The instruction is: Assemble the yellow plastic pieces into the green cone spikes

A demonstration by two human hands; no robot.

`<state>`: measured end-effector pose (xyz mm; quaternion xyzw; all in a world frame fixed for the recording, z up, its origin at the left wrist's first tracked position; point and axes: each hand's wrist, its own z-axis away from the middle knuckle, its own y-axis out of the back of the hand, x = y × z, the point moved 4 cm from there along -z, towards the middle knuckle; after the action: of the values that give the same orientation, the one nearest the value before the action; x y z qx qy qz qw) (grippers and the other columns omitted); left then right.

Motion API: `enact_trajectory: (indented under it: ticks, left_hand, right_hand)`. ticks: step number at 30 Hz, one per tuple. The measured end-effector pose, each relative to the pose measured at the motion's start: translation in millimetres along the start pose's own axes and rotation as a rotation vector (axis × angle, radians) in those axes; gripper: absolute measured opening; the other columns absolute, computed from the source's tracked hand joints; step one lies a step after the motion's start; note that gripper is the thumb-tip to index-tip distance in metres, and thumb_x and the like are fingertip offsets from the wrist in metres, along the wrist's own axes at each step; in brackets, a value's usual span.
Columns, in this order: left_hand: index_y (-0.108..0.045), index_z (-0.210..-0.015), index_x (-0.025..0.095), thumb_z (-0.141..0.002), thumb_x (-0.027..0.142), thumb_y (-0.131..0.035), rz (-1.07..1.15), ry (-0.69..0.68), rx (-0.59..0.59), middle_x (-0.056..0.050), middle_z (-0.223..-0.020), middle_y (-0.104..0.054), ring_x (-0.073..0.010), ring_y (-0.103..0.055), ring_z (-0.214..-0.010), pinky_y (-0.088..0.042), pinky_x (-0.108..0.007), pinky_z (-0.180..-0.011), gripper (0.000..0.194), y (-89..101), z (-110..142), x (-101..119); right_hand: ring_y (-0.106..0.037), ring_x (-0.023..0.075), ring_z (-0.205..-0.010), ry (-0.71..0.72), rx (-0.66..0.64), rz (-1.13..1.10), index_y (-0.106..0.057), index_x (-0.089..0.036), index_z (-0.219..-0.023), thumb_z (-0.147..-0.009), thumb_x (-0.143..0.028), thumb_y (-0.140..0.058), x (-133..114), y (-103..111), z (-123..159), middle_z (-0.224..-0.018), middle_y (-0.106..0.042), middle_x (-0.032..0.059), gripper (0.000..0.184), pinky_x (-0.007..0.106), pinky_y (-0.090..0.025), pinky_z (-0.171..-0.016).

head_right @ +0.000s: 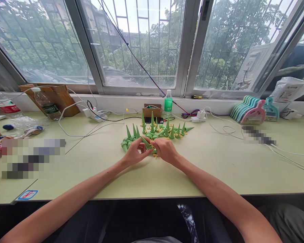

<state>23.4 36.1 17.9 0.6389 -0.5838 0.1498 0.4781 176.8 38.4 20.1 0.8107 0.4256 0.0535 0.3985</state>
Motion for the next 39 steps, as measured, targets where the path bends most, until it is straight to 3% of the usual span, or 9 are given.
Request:
enact_trajectory:
  ticks: [4,9,16,32,39]
  left_hand:
    - [-0.054,-0.097,0.017,-0.076,0.039,-0.071,-0.005,0.022,0.005,0.004,-0.063,-0.054,-0.0066,-0.046,-0.046,-0.039,-0.019,-0.044,0.035,-1.1,-0.6,-3.4]
    - [-0.054,-0.090,0.017,-0.082,0.040,-0.064,0.006,0.022,0.012,0.000,-0.077,-0.060,-0.0048,-0.044,-0.046,-0.038,-0.020,-0.045,0.026,-1.1,-1.9,-1.0]
    - [-0.056,-0.086,0.017,-0.087,0.040,-0.059,0.009,0.040,0.014,0.006,-0.052,-0.045,-0.0063,-0.042,-0.040,-0.032,-0.019,-0.042,0.023,-1.4,-2.3,-1.4]
    - [-0.055,-0.087,0.018,-0.086,0.043,-0.059,0.001,0.055,0.038,0.007,-0.051,-0.043,-0.0069,-0.042,-0.040,-0.032,-0.019,-0.042,0.025,-2.0,-1.4,-3.0]
    - [-0.054,-0.087,0.018,-0.083,0.042,-0.063,0.064,0.052,0.054,0.004,-0.059,-0.050,-0.0062,-0.043,-0.041,-0.034,-0.019,-0.040,0.026,-1.9,-1.8,-3.3]
  right_hand:
    - [-0.036,0.0113,-0.053,-0.001,-0.008,0.021,-0.040,-0.019,-0.064,-0.102,-0.034,-0.028,0.6,-2.0,0.2,-0.057,-0.044,-0.0003,0.042,0.025,-0.025,-0.055]
    - [-0.036,0.0112,-0.053,-0.014,-0.037,0.007,-0.043,-0.018,-0.066,-0.102,-0.033,-0.026,1.8,-4.2,0.8,-0.058,-0.044,-0.0003,0.043,0.025,-0.025,-0.055]
    - [-0.035,0.0110,-0.053,-0.021,-0.049,-0.011,-0.039,-0.019,-0.064,-0.102,-0.034,-0.025,1.5,-4.0,0.5,-0.057,-0.042,-0.0008,0.043,0.025,-0.024,-0.055]
    - [-0.035,0.0115,-0.053,-0.041,-0.065,-0.093,-0.038,-0.020,-0.064,-0.102,-0.037,-0.023,0.2,-2.1,0.1,-0.058,-0.042,-0.0009,0.044,0.025,-0.027,-0.055]
    - [-0.037,0.0113,-0.055,-0.031,-0.086,-0.176,-0.041,-0.019,-0.069,-0.102,-0.037,-0.021,-0.8,-0.2,1.5,-0.062,-0.044,-0.0007,0.043,0.024,-0.030,-0.056]
